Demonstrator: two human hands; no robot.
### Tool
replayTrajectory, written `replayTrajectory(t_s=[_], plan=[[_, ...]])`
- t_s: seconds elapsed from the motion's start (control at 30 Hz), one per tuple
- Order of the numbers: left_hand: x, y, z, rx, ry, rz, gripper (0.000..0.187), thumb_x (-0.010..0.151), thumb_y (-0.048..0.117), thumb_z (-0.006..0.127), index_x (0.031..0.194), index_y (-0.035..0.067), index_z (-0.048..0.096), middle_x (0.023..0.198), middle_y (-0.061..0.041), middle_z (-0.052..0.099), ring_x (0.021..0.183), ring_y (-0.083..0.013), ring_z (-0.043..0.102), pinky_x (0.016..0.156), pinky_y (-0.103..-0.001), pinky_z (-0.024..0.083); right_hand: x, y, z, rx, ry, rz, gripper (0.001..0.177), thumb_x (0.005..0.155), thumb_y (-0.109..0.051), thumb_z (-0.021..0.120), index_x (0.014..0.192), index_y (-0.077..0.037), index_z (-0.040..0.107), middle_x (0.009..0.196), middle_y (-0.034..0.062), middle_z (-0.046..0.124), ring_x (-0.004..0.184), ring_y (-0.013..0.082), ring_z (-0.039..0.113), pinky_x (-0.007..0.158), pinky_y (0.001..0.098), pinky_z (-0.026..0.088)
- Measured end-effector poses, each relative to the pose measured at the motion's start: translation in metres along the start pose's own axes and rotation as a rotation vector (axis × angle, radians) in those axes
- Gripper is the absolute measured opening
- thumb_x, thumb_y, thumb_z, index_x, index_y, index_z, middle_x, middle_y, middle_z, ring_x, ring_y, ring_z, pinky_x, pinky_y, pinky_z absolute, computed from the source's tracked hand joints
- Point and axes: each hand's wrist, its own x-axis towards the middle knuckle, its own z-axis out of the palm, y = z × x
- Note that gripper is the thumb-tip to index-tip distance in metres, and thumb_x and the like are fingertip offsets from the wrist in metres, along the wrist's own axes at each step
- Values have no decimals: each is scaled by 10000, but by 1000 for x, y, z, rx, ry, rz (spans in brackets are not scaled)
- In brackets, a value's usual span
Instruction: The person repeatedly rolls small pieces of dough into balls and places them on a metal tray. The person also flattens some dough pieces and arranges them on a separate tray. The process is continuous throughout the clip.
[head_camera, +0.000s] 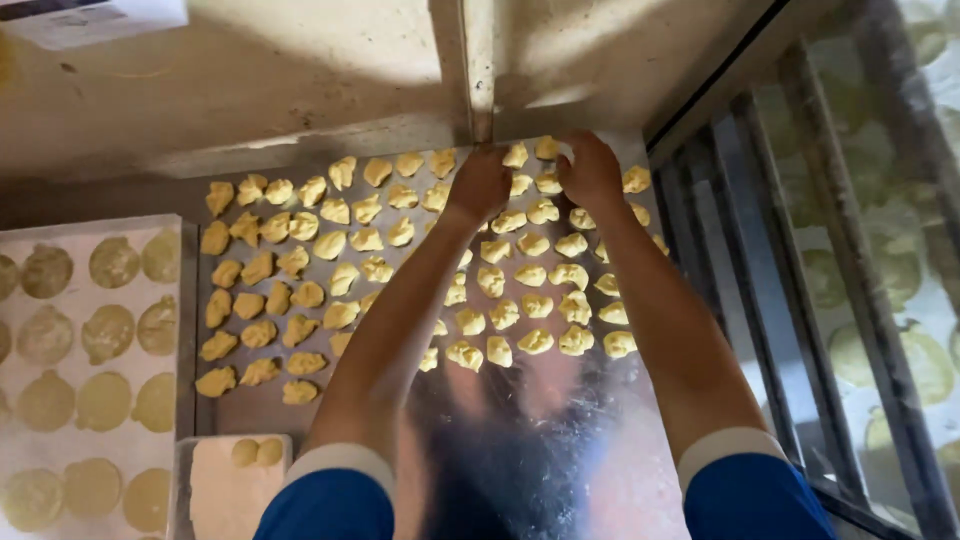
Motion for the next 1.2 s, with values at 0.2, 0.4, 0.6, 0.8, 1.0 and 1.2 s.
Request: replayTrajectory(t_s=[0.2, 0.4, 0.6, 0.8, 1.0, 1.2], plan=[[53, -18, 49, 354, -59, 56, 325, 843, 133, 753, 1163, 82, 730, 1014, -142, 723, 988, -402, 741, 727, -468, 649, 27, 26, 47, -6, -132, 40, 324, 919, -134, 744, 1243, -120, 729, 1102, 174, 697, 1078, 452, 665, 931, 560, 533], [2, 42, -44, -234, 218, 306, 582, 1101, 434, 270, 953, -7, 620, 925, -205, 557, 792, -365, 575, 652, -464, 428, -3, 8, 14, 123, 125, 40, 283, 856, 29, 666, 1056, -123, 797, 1016, 80, 729, 867, 237, 723, 791, 341, 581], [-181, 101, -142, -376, 420, 199, 228, 969, 193, 718, 1148, 53, 696, 1079, -153, 591, 1048, -357, 625, 891, -433, 555, -126, -65, -69, 451, 318, 21, 139, 1021, -22, 735, 1153, 18, 734, 1009, 228, 700, 923, 329, 733, 770, 346, 614], [-419, 114, -159, -381, 171, -158, 201, 961, 118, 697, 1144, 47, 738, 876, -179, 686, 770, -349, 701, 704, -415, 593, -355, -185, -110, 327, 51, 203, 176, 911, -121, 775, 1081, -82, 758, 1002, 171, 765, 936, 344, 753, 837, 417, 593], [-545, 103, -135, -106, 179, -78, 365, 815, 254, 812, 1117, 62, 740, 1123, -211, 657, 988, -447, 658, 898, -536, 551, -510, -228, -91, -13, 87, 101, 347, 831, -152, 813, 1154, -57, 729, 1368, 226, 588, 986, 374, 717, 841, 451, 606], [-521, 98, -92, -97, 296, 91, 486, 901, 228, 759, 1325, 13, 659, 1348, -295, 609, 1264, -494, 577, 1059, -564, 476, -492, -217, -27, -305, 133, -38, 582, 888, -438, 763, 1436, -274, 657, 1471, 142, 605, 1397, 383, 525, 1047, 436, 460]])
